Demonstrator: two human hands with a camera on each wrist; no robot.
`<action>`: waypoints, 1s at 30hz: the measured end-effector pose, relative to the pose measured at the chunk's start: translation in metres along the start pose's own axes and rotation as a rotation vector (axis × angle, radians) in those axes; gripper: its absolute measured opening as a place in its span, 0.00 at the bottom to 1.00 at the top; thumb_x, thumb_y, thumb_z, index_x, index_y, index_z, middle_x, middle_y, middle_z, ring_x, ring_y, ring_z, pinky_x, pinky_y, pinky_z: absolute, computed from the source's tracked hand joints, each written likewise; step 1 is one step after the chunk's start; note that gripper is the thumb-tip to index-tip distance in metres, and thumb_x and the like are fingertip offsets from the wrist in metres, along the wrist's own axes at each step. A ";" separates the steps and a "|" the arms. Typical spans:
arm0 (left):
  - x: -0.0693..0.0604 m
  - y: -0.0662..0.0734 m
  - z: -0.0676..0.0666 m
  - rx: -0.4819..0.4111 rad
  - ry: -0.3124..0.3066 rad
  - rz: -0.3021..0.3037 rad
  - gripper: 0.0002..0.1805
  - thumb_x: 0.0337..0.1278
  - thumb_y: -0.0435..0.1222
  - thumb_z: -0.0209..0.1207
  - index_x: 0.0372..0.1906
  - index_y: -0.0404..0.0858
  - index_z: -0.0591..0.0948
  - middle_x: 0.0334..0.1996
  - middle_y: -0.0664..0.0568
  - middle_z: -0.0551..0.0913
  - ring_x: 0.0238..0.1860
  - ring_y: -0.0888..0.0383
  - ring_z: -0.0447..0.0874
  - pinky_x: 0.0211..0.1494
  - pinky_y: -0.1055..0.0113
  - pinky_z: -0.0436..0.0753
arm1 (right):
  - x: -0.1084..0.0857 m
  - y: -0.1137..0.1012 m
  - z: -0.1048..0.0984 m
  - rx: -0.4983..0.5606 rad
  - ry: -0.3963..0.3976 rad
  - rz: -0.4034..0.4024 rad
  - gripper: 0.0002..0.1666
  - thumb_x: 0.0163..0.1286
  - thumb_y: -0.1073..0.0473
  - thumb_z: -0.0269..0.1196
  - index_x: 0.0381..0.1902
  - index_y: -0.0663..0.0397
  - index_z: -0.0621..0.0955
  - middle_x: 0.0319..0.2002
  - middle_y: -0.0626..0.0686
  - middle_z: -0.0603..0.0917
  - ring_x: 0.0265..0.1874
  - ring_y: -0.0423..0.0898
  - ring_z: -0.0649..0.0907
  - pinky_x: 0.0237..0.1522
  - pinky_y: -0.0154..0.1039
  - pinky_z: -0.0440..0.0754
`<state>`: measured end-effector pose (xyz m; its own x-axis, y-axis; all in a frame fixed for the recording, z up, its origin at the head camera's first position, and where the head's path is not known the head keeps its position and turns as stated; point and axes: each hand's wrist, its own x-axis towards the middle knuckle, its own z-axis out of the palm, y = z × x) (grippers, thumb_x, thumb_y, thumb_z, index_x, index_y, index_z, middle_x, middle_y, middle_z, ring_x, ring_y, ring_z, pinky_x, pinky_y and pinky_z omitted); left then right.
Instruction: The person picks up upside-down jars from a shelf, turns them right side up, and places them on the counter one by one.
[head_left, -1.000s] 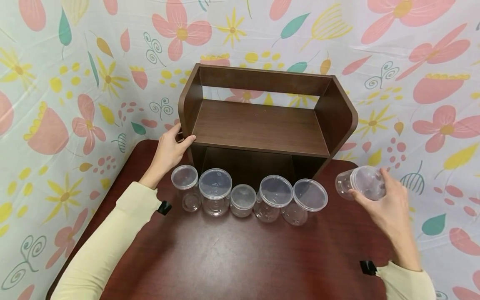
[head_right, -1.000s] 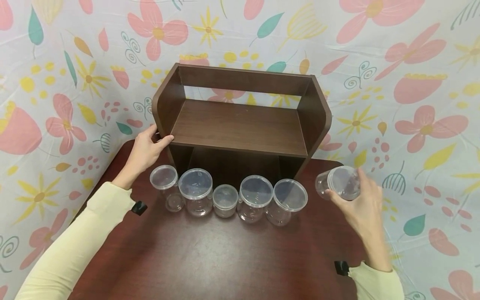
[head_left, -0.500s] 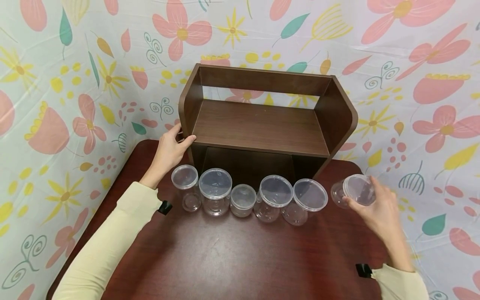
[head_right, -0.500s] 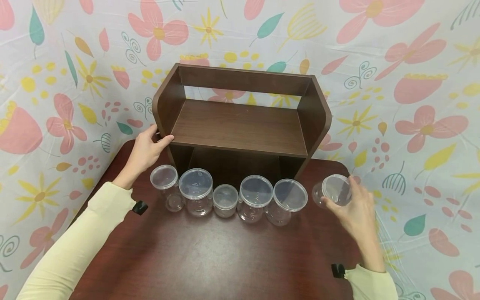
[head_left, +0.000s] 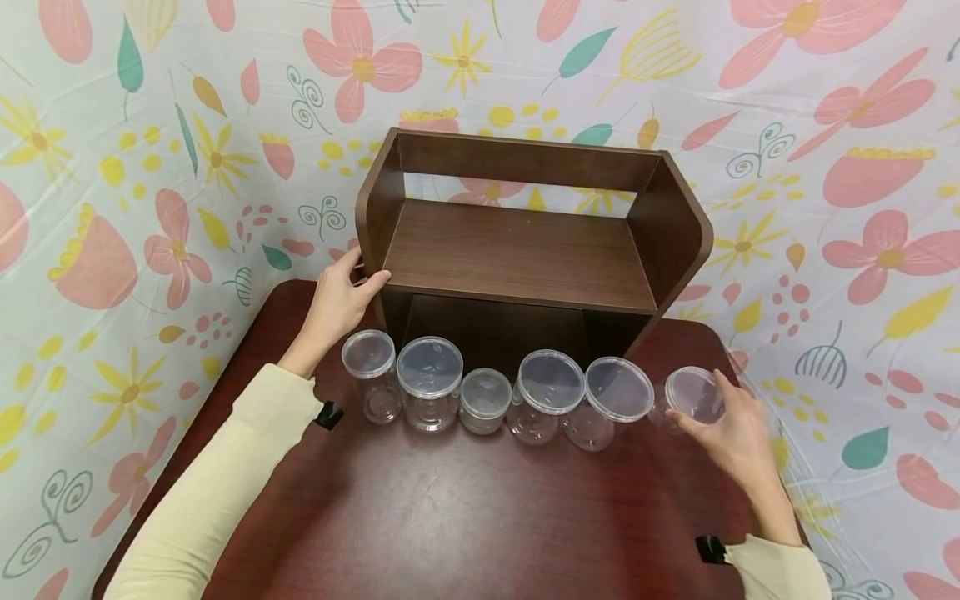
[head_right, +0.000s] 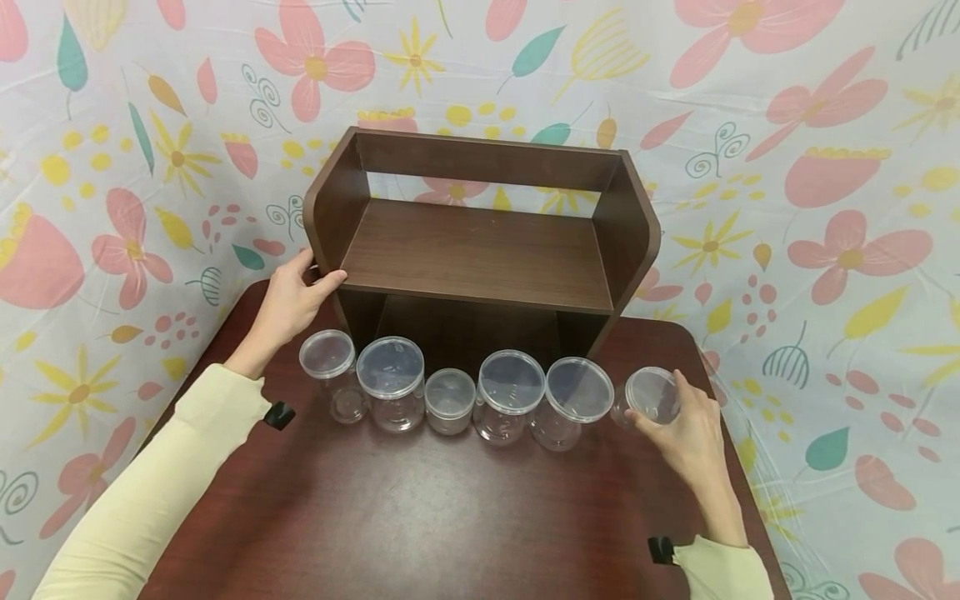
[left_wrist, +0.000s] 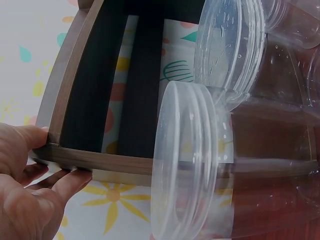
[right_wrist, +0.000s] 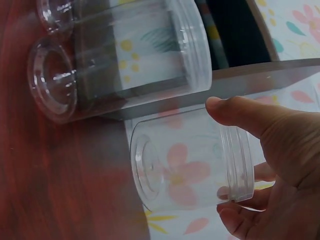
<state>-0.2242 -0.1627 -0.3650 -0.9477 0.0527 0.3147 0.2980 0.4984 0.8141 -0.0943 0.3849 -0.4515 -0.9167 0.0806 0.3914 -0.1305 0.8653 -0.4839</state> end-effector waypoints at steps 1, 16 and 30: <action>0.000 0.000 0.000 0.000 0.001 0.000 0.24 0.73 0.37 0.63 0.68 0.33 0.75 0.59 0.34 0.82 0.65 0.41 0.78 0.63 0.47 0.79 | -0.001 0.001 0.002 0.005 -0.006 -0.002 0.57 0.45 0.60 0.82 0.68 0.81 0.68 0.55 0.86 0.73 0.53 0.83 0.69 0.51 0.71 0.65; 0.001 -0.002 0.001 -0.006 0.011 0.011 0.24 0.72 0.36 0.63 0.67 0.32 0.76 0.59 0.34 0.82 0.64 0.41 0.79 0.64 0.48 0.79 | -0.012 0.014 0.028 -0.005 -0.087 0.030 0.57 0.48 0.57 0.82 0.67 0.82 0.67 0.53 0.85 0.74 0.48 0.80 0.71 0.48 0.69 0.67; 0.001 -0.003 0.001 -0.012 0.008 0.015 0.25 0.72 0.36 0.63 0.68 0.32 0.75 0.59 0.34 0.81 0.65 0.41 0.78 0.64 0.48 0.79 | -0.018 0.019 0.048 -0.009 -0.165 0.053 0.57 0.50 0.56 0.82 0.67 0.83 0.67 0.53 0.85 0.74 0.50 0.79 0.71 0.51 0.69 0.67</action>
<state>-0.2263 -0.1631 -0.3672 -0.9421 0.0532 0.3312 0.3140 0.4868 0.8151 -0.0984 0.3763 -0.5060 -0.9718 0.0445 0.2315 -0.0778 0.8664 -0.4932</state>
